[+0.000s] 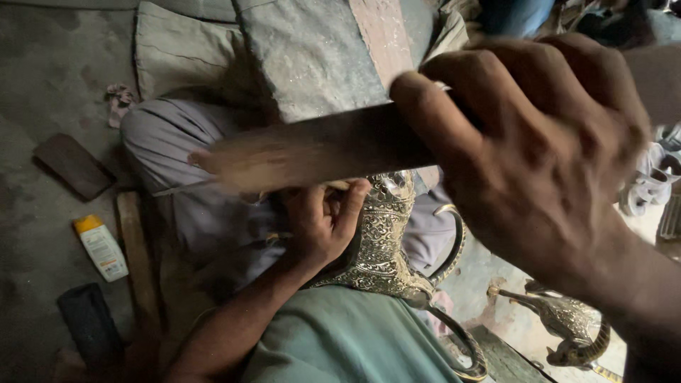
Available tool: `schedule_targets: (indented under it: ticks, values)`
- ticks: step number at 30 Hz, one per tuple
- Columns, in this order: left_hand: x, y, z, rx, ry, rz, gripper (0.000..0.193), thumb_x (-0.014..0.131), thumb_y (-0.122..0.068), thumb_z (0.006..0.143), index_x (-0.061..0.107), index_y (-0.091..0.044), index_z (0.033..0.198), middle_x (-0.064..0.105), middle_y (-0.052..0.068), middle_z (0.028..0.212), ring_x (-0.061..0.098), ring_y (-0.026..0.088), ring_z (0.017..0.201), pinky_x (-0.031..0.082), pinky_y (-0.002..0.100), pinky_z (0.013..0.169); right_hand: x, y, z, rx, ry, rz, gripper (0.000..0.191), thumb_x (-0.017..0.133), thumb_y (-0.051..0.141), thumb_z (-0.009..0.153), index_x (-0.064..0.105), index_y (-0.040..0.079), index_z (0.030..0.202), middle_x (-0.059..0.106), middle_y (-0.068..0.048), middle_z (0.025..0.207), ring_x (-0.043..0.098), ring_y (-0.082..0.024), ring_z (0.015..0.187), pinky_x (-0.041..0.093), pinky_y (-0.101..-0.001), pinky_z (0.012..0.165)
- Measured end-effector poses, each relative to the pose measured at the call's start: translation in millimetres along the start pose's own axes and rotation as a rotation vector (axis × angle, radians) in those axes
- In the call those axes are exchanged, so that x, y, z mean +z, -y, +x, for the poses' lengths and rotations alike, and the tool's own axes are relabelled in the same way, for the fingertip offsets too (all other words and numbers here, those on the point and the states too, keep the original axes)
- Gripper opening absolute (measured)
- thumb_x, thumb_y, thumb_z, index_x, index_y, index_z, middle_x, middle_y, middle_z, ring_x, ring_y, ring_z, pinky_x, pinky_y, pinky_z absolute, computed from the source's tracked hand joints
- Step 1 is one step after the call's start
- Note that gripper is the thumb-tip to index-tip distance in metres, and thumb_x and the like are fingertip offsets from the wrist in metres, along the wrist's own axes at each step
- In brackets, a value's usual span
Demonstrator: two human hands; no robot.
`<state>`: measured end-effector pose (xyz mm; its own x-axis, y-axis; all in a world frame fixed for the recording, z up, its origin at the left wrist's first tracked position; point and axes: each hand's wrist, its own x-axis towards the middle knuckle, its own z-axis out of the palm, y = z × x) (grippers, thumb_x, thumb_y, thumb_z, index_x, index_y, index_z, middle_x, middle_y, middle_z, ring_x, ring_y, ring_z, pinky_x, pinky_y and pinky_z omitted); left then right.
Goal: The person uses a hammer and a metal chisel to engrave intricate patterns onto a silver-colored metal object shaped like a stylized animal head with horns. The object is held steady on a padded wooden block while the person repeatedly strikes the chisel to create detailed designs.
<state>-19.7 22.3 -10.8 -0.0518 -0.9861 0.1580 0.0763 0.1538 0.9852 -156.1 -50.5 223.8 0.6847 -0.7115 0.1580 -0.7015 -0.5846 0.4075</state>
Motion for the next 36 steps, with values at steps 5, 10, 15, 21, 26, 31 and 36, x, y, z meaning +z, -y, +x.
schedule_targets:
  ticks: [5,10,15,21,26,31,36]
  values:
    - [2,4,-1,0.045,-0.007,-0.198,0.019,0.065,-0.014,0.106,0.056,0.001,0.113,0.072,0.004,0.100,0.069,0.007,0.088,0.059,0.024,0.069,3,14,14,0.227,0.285,0.356,0.032,0.067,-0.006,0.091,0.064,0.009,0.119,0.065,-0.010,0.089,0.062,-0.023,0.077,0.051,-0.0365,0.074]
    - [1,12,-2,0.087,-0.009,-0.065,0.019,0.069,-0.012,0.105,0.059,0.001,0.116,0.072,0.004,0.092,0.062,0.004,0.071,0.047,0.022,0.059,-4,12,22,0.180,0.178,0.291,0.034,0.071,0.010,0.084,0.061,0.009,0.116,0.066,-0.009,0.095,0.063,-0.024,0.081,0.051,-0.0384,0.071]
    - [-1,16,-2,0.086,-0.002,0.155,0.018,0.072,-0.012,0.101,0.061,-0.001,0.111,0.061,0.009,0.077,0.055,0.014,0.066,0.041,0.030,0.062,-9,9,21,0.083,0.286,0.023,0.026,0.077,0.019,0.086,0.067,0.020,0.111,0.069,-0.004,0.091,0.065,-0.020,0.080,0.052,-0.0387,0.072]
    - [-8,10,-1,0.008,0.025,0.034,0.019,0.068,-0.012,0.100,0.060,0.002,0.112,0.066,0.008,0.080,0.061,0.014,0.067,0.047,0.031,0.061,4,4,-12,0.065,0.343,-0.044,0.028,0.082,0.018,0.089,0.069,0.019,0.114,0.071,-0.005,0.092,0.067,-0.023,0.080,0.053,-0.0419,0.075]
    - [-6,20,-5,-0.282,0.109,0.150,0.023,0.073,-0.016,0.094,0.068,0.002,0.107,0.062,0.009,0.061,0.057,0.018,0.049,0.044,0.039,0.053,5,1,-19,0.063,0.323,0.002,0.034,0.082,0.020,0.083,0.068,0.017,0.114,0.072,-0.009,0.095,0.069,-0.027,0.083,0.054,-0.0418,0.074]
    - [-9,35,-15,-0.168,0.202,0.397,0.026,0.076,-0.025,0.096,0.069,-0.005,0.081,0.064,0.005,0.062,0.060,0.016,0.056,0.043,0.039,0.058,-7,5,-17,0.099,0.398,-0.007,0.039,0.082,0.022,0.076,0.069,0.017,0.113,0.072,-0.008,0.094,0.070,-0.027,0.085,0.054,-0.0416,0.073]
    - [-6,46,-22,0.082,0.079,0.315,0.026,0.073,-0.024,0.099,0.066,-0.003,0.087,0.064,0.005,0.072,0.060,0.019,0.063,0.046,0.039,0.062,-14,9,-17,0.056,0.339,-0.040,0.035,0.084,0.021,0.081,0.069,0.019,0.113,0.073,-0.004,0.092,0.069,-0.025,0.081,0.054,-0.0408,0.076]
